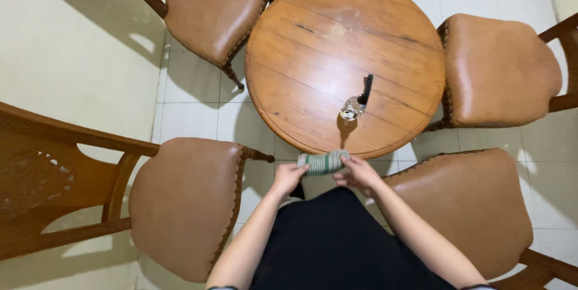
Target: The person wipes the wooden back and seat of a chair with a cloth, sprays a liquid onto the chair legs, and then wipes the legs and the seat edges with the cloth.
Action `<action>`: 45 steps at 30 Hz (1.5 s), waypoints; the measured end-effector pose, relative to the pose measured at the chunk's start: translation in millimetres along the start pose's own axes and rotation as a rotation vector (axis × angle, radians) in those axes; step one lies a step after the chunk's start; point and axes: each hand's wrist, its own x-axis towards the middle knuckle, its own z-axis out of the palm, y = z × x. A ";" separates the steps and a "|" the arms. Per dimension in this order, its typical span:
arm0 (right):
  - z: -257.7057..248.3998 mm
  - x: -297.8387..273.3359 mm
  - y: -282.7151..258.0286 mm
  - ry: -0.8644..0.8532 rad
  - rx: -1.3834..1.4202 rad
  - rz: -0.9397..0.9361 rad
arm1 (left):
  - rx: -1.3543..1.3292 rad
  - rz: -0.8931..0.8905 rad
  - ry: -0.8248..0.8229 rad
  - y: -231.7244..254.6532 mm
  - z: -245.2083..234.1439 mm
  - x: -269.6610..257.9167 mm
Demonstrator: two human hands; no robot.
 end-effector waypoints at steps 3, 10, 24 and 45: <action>16.9 40.2 -28.3 0.009 0.023 -0.221 | 0.042 0.475 0.143 25.3 -18.3 47.9; 40.4 122.6 -86.2 0.316 -0.353 -0.787 | -0.430 0.628 0.078 46.2 -38.2 164.5; -0.4 153.6 4.2 0.611 -0.290 -0.514 | 0.438 0.529 0.097 57.8 -60.2 117.6; -43.4 89.7 -87.8 0.604 -0.460 -0.812 | 0.335 0.475 0.051 151.2 -0.3 120.6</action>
